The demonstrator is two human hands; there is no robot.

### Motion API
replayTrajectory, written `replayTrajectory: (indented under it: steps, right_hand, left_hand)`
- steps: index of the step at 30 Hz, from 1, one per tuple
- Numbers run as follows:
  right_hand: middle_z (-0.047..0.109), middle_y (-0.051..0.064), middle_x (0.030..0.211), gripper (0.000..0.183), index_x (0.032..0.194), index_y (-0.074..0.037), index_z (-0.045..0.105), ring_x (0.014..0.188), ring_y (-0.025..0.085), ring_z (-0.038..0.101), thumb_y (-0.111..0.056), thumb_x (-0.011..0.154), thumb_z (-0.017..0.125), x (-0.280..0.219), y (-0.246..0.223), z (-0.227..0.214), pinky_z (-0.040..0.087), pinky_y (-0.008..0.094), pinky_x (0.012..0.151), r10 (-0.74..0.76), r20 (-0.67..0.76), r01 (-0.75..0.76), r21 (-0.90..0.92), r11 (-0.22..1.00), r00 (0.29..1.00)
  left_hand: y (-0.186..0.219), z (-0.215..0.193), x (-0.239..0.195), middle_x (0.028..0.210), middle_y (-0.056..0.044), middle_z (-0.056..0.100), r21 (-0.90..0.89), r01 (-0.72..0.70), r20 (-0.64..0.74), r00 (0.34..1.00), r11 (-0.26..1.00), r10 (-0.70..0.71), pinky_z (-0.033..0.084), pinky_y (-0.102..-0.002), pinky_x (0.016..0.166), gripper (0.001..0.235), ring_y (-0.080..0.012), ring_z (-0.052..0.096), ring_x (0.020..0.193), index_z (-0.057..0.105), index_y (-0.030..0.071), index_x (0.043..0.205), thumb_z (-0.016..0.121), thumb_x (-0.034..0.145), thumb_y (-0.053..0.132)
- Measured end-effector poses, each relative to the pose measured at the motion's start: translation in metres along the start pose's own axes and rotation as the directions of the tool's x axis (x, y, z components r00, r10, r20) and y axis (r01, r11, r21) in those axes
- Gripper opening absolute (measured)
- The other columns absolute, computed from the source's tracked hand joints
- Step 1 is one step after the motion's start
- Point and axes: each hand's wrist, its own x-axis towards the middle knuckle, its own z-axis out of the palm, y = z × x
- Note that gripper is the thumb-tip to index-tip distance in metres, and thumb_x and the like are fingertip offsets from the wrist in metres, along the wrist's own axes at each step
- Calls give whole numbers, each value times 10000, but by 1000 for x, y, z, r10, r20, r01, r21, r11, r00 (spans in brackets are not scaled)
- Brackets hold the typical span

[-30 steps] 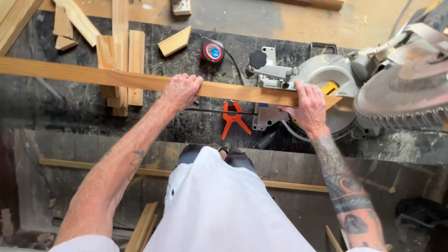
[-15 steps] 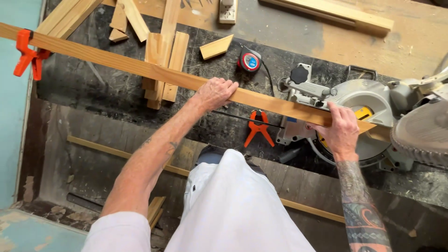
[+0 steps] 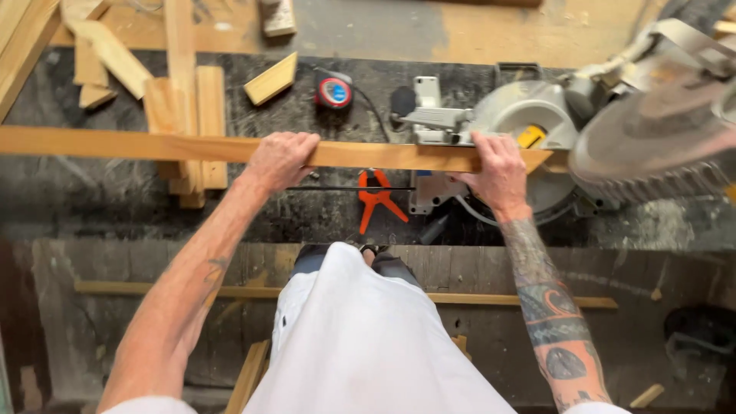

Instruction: Measuring and cutting wooden boards using a tape measure and a miter saw.

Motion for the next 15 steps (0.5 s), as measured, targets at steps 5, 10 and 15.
replayTrajectory:
  steps: [5,10,15]
  right_hand:
    - [693,131,1105,897,1289,-98,672,1132,323,635,-429,514,979,-3,-1,1,487,452,1082,66,55,-68,19,998,996]
    - [689,148,1148,880,1295,-79,654,1159,330,631,-489,580,958,-8,6,13,441,462,1133,99,55,-100,18,995,994]
    - [686,146,1109,980,1243,-70,660,1131,319,634,-522,430,966,-13,5,34,451,456,1135,89,-68,-84,71,994,994]
  left_hand:
    - [47,-31,28,1266,10,638,82,-16,8,1000,997,16,518,-369,983,831,-178,637,1198,517,187,1394,843,696,497]
    - [103,-17,86,1258,-44,644,-35,-81,22,996,996,82,504,-397,996,761,-206,630,1215,525,123,1394,790,780,487]
    - [107,-21,96,1046,-63,681,75,-82,171,983,994,68,578,-405,844,573,-250,720,1021,599,107,1247,748,831,471]
